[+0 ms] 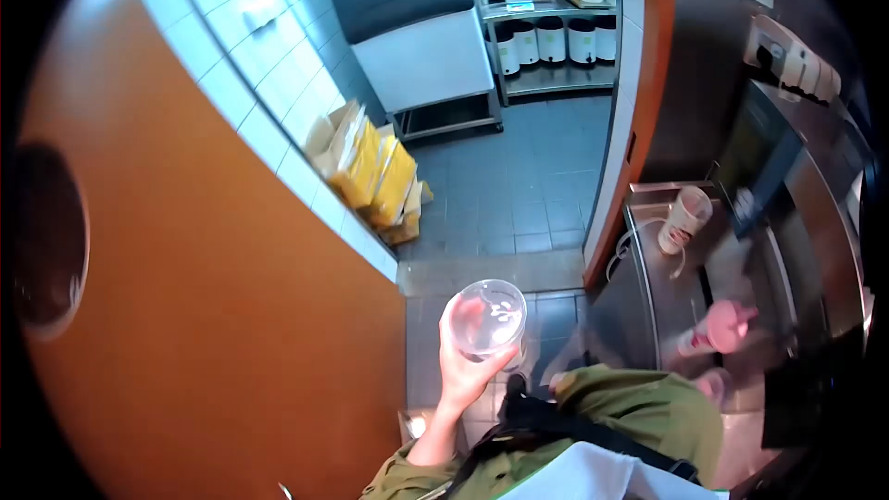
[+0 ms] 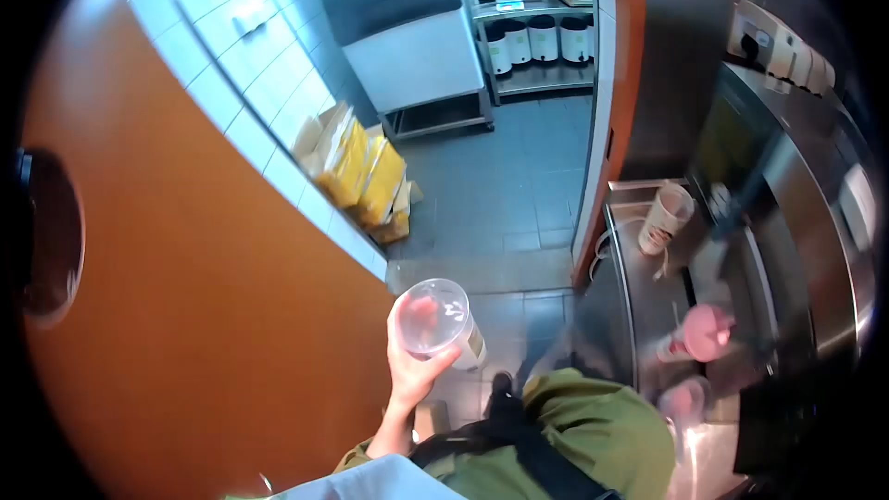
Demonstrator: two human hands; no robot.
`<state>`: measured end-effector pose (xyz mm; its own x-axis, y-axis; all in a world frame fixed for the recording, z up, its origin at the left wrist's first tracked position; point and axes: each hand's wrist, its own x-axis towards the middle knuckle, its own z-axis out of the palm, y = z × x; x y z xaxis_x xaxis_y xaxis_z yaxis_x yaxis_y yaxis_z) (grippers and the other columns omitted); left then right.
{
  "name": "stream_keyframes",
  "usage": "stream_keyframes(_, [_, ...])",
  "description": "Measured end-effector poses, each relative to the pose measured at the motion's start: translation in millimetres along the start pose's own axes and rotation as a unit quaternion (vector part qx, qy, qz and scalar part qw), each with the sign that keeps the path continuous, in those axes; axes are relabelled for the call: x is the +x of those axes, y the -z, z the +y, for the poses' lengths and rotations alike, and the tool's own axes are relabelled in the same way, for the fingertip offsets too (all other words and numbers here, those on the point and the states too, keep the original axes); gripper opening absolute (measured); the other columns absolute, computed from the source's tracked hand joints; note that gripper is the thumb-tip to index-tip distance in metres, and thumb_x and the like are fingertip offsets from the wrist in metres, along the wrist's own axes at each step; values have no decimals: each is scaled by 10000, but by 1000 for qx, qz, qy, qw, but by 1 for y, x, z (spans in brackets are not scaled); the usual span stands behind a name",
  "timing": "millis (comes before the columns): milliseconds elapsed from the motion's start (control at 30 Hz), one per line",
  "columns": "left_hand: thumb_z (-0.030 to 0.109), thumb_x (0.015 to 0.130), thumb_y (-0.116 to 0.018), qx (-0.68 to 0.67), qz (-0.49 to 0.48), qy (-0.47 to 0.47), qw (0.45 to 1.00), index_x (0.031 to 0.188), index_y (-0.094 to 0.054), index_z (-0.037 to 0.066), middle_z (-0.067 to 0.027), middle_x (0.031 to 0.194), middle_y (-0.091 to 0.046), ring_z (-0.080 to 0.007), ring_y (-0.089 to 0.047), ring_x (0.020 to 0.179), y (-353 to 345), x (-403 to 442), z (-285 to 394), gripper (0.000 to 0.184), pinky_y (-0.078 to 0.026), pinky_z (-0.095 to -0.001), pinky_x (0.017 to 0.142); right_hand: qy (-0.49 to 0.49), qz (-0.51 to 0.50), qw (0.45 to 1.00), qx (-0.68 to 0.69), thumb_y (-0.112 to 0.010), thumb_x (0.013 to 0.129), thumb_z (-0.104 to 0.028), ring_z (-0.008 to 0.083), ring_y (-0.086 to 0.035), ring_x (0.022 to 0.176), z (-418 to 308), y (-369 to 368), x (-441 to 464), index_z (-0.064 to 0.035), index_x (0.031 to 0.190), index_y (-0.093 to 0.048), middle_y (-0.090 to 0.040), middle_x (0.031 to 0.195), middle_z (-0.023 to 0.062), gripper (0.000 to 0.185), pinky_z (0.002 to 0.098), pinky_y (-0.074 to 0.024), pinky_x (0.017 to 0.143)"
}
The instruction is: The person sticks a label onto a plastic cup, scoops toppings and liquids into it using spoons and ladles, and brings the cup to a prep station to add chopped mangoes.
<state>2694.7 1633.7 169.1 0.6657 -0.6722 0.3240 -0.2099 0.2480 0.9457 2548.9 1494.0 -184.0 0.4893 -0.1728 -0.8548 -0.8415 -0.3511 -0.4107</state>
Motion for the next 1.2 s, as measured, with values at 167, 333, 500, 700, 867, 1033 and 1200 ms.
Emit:
stream_keyframes(167, [97, 573, -760, 1, 4, 9, 1000, 1274, -250, 15, -120, 1162, -404, -216, -402, 1102, 26, 181, -41, 870, -326, -337, 943, -11, 67, 998, -8, -549, 658, -170, 312, -543, 985, -97, 184, 88, -45, 930, -618, -569, 1008, 220, 307, 331, -426, 845])
stream_keyframes(333, [88, 580, -750, 12, 1, -16, 1000, 1239, -299, 10, -101, 1126, -419, -201, -416, 1071, 21, 369, -119, 802, -336, -330, 929, -67, 200, 976, 49, -562, 652, -168, 306, -582, 887, -141, 383, 217, -45, 866, -630, -579, 973, 208, 255, 377, -475, 757])
stream_keyframes(500, [129, 573, -772, -14, -150, -52, 987, 1228, -311, 4, -106, 1113, -437, -188, -442, 1055, -58, 596, -172, 811, -367, -305, 894, -69, 189, 974, 101, -497, 712, -188, 240, -612, 681, -104, 574, 270, -23, 733, -633, -613, 728, 149, 215, 343, -495, 621])
stream_keyframes(700, [220, 590, -774, -53, -399, -95, 910, 1231, -326, -10, -138, 1151, -441, -229, -434, 1097, -272, 810, -250, 815, -352, -331, 922, -133, 286, 939, 136, -530, 719, -195, 225, -610, 573, -6, 705, 312, -37, 794, -637, -627, 720, 135, 206, 324, -495, 523])
stream_keyframes(867, [227, 589, -767, -143, -468, -26, 872, 1255, -278, 2, -135, 1180, -416, -224, -404, 1124, -465, 927, -322, 856, -342, -326, 926, 115, 352, 841, 394, -568, 745, -203, 205, -593, 584, 72, 836, 309, -67, 999, -554, -586, 795, 89, 288, 325, -485, 495])
stream_keyframes(1033, [255, 587, -770, -149, -481, -20, 864, 1254, -277, 17, -121, 1154, -416, -223, -409, 1108, -638, 1061, -367, 863, -352, -336, 919, -54, 230, 811, 535, -571, 763, -243, 208, -571, 580, 169, 1046, 330, -114, 952, -610, -591, 751, 93, 232, 360, -479, 528])
stream_keyframes(1200, [148, 606, -746, -198, -473, -23, 858, 1252, -280, 35, -118, 1141, -419, -214, -427, 1075, -863, 1200, -425, 805, -364, -354, 906, -42, 395, 715, 575, -526, 766, -247, 149, -554, 529, 349, 1276, 339, -65, 823, -600, -569, 667, 52, 205, 321, -475, 492])
